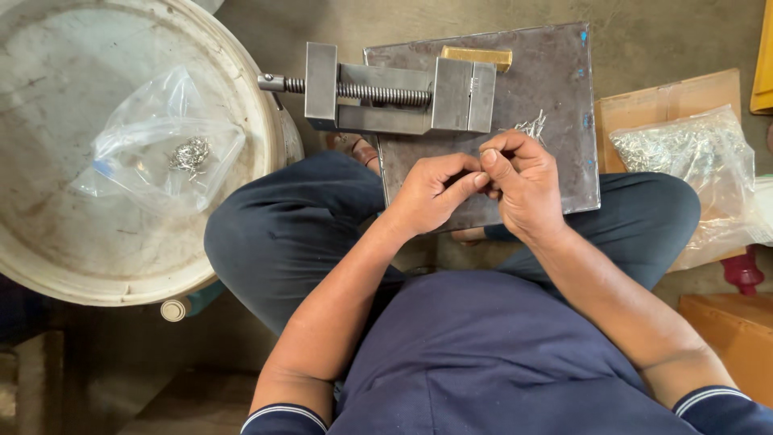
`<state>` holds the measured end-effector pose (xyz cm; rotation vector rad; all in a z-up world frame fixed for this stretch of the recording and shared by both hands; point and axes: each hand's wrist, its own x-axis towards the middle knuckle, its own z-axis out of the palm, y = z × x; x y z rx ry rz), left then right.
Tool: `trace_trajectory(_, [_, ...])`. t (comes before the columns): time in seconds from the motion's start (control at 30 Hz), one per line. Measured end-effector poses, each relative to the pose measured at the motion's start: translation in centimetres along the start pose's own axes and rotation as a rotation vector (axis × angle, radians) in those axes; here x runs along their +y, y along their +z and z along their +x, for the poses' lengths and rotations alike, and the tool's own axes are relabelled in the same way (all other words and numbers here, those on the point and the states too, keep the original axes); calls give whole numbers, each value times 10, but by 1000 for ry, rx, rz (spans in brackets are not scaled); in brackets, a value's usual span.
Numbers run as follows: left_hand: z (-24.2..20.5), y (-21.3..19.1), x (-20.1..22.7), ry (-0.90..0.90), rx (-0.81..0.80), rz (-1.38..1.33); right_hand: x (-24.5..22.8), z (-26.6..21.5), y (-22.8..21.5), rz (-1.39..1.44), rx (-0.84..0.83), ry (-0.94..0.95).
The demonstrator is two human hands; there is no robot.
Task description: The person sits cross-legged and uses a bench vise to assemble small metal fasteners. They pick up individual pins and nuts, place them into the vise jaws, and tighten the screw to secure them. The person occasionally adjusts the vise and handles a small wooden block during the process.
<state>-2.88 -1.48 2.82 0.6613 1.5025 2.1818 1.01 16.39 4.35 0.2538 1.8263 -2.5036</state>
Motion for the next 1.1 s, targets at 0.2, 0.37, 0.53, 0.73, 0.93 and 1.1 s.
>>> trace_trajectory(0.2, [0, -5, -11, -23, 32, 97, -3, -3, -7, -98, -26, 11])
trace_trajectory(0.37, [1, -10, -18, -106, 63, -125, -34, 4, -4, -1052, -220, -588])
trace_trajectory(0.53, [2, -7, -14, -114, 97, -135, -61, 34, 0, -1076, -92, -576])
trace_trajectory(0.73, [1, -8, -13, -77, 77, -53, -81, 68, 13, -1157, -197, -549])
trace_trajectory(0.93, [2, -9, -14, -73, 85, -36, -82, 75, 23, -1212, -203, -548])
trace_trajectory(1.1, [3, -8, -13, -65, 88, -28, -79, 82, 22, -1191, -203, -561])
